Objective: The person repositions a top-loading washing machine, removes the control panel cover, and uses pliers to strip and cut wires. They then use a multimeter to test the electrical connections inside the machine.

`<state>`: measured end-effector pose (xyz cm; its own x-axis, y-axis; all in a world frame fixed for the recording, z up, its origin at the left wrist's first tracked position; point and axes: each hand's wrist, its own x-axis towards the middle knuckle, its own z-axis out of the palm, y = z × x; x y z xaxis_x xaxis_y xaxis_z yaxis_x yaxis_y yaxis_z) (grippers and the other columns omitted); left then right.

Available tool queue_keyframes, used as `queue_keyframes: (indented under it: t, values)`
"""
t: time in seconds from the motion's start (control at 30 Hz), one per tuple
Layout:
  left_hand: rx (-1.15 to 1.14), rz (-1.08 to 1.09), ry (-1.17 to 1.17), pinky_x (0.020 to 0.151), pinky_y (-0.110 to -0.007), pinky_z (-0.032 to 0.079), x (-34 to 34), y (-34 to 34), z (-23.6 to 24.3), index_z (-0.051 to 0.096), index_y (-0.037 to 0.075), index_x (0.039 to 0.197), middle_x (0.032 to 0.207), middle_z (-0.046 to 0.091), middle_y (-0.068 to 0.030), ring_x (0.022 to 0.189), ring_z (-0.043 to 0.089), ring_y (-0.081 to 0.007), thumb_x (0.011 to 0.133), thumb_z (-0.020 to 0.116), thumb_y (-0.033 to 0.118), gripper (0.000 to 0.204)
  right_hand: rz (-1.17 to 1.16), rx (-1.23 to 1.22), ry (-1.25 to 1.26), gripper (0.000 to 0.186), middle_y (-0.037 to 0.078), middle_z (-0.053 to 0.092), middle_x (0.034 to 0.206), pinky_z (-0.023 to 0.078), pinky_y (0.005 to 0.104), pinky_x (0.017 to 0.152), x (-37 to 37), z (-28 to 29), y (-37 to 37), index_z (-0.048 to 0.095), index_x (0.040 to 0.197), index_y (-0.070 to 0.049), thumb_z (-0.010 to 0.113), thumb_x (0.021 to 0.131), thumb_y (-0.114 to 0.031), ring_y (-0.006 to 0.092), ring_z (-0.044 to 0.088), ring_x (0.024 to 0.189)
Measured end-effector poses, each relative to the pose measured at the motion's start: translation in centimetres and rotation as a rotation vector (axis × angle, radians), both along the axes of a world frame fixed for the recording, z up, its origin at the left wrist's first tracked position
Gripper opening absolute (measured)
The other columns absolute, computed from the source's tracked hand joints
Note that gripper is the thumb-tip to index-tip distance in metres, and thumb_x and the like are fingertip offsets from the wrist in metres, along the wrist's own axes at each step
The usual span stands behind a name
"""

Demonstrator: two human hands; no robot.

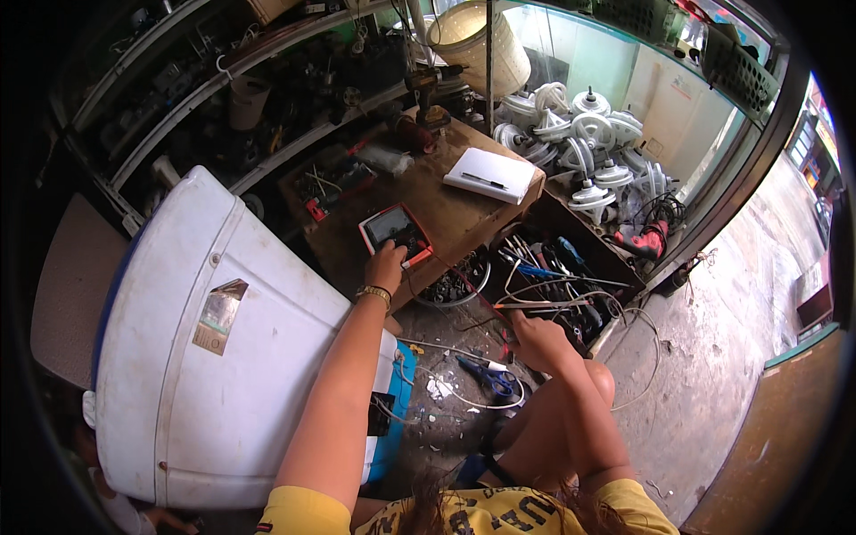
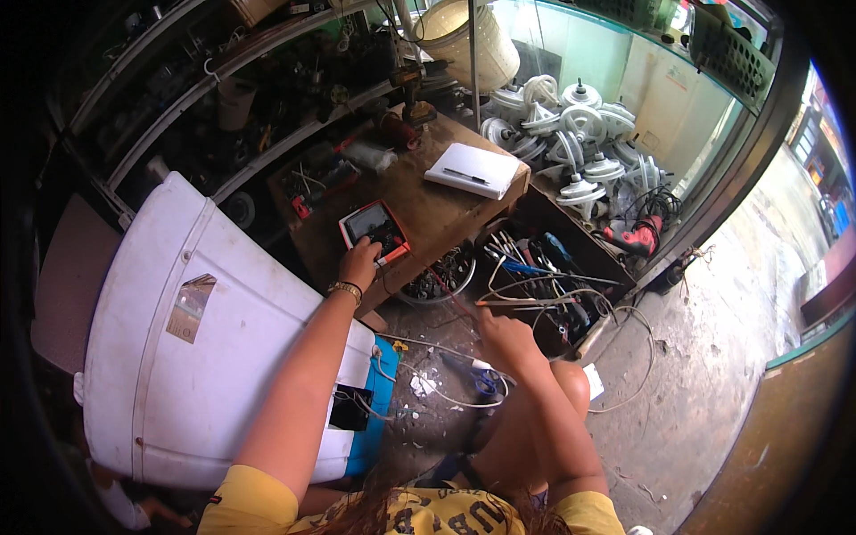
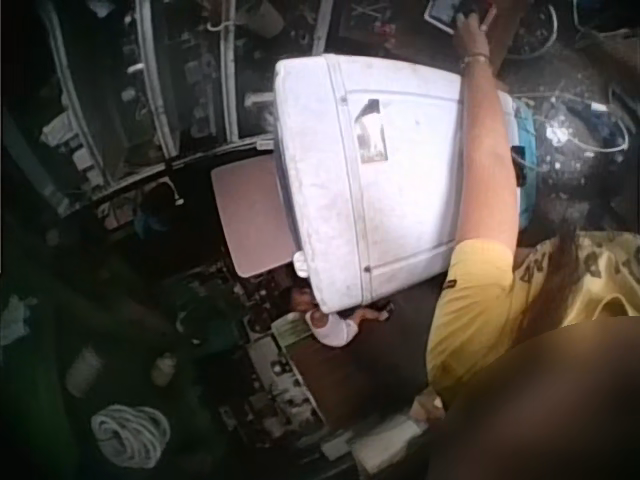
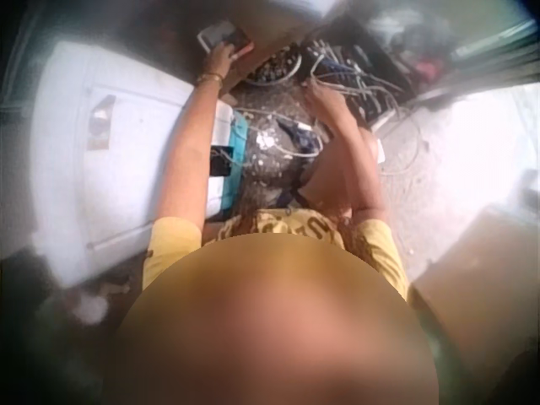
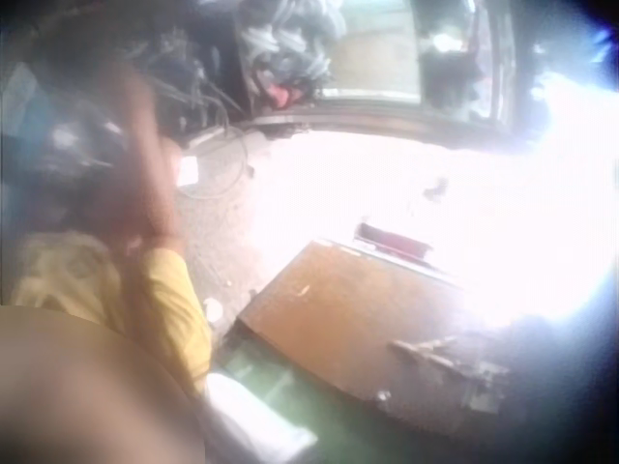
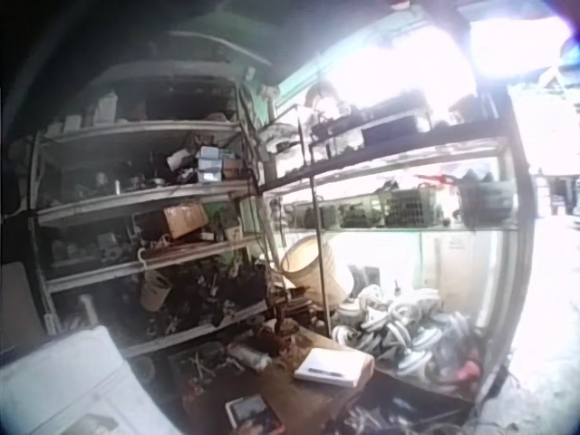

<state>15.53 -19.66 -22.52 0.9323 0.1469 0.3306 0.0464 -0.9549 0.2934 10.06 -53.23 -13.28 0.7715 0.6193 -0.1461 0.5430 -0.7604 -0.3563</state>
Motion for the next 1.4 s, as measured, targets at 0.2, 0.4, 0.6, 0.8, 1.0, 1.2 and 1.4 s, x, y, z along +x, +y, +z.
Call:
queue_keyframes:
  t: [0.2,0.4,0.6,0.8,1.0,1.2,1.4]
  values:
    - [0.034,0.088,-0.094,0.079,-0.047,0.048,-1.5,-0.4,1.4,0.052,0.008,0.099,0.108,0.050,-0.0163,0.095,0.057,-0.0383,0.078,0.052,0.001,0.022,0.136,0.137,0.105,0.027,0.020,0.066,0.083,0.049,0.0480,0.071,-2.1,-0.7,0.7,0.062,0.109,-0.008,0.058,0.084,-0.018,0.0406,0.062,0.081]
    - [-0.633,-0.787,-0.217,0.095,-0.042,0.041,-9.0,-11.3,7.0,0.050,0.007,0.121,0.121,0.054,-0.0148,0.108,0.055,-0.0321,0.085,0.058,0.018,0.039,0.025,0.363,0.004,0.020,0.020,0.065,0.086,0.049,0.0456,0.073,-0.6,-0.3,2.0,0.062,0.102,-0.004,0.059,0.083,-0.011,0.0399,0.062,0.082]
    - [-0.295,-0.607,0.006,0.083,-0.044,0.044,-9.2,-10.1,2.6,0.057,0.006,0.096,0.082,0.063,-0.0130,0.088,0.060,-0.0348,0.092,0.052,0.016,0.012,0.251,0.008,-0.054,0.024,0.015,0.067,0.084,0.050,0.0428,0.072,1.8,5.6,-0.8,0.067,0.096,-0.008,0.067,0.079,-0.025,0.0341,0.065,0.084]
    - [-0.413,-0.503,-0.008,0.074,-0.045,0.047,-8.7,-6.9,-1.2,0.058,0.003,0.084,0.083,0.063,-0.0158,0.086,0.060,-0.0358,0.090,0.052,0.013,0.013,0.081,-0.198,-0.001,0.026,0.015,0.068,0.083,0.051,0.0423,0.072,6.1,7.7,-10.5,0.070,0.096,-0.009,0.064,0.081,-0.030,0.0331,0.065,0.081]
    - [-0.310,-0.517,-0.003,0.084,-0.043,0.045,-9.7,-6.9,-3.0,0.061,0.005,0.096,0.089,0.063,-0.0148,0.091,0.059,-0.0338,0.089,0.052,0.010,0.012,-0.136,-0.101,0.030,0.018,0.010,0.067,0.076,0.050,0.0361,0.067,6.2,13.2,-16.7,0.070,0.095,-0.006,0.067,0.078,-0.011,0.0226,0.065,0.071]
    - [0.011,-0.424,-0.089,0.104,-0.044,0.036,-10.6,-9.2,-2.6,0.049,0.007,0.132,0.135,0.046,-0.0141,0.125,0.043,-0.0344,0.087,0.058,0.014,0.047,-0.162,-0.024,-0.208,0.013,0.014,0.065,0.074,0.048,0.0369,0.063,6.0,17.4,-18.2,0.069,0.090,-0.003,0.066,0.079,-0.010,0.0270,0.064,0.066]
    - [-0.380,-0.605,-0.177,0.112,-0.046,0.025,-14.8,-14.5,1.8,0.037,0.001,0.137,0.140,0.040,-0.0201,0.133,0.034,-0.0360,0.078,0.067,0.023,0.070,0.092,-0.165,-0.320,0.018,0.014,0.064,0.074,0.049,0.0441,0.064,-1.1,13.3,-7.8,0.056,0.099,-0.009,0.059,0.086,-0.020,0.0344,0.063,0.075]
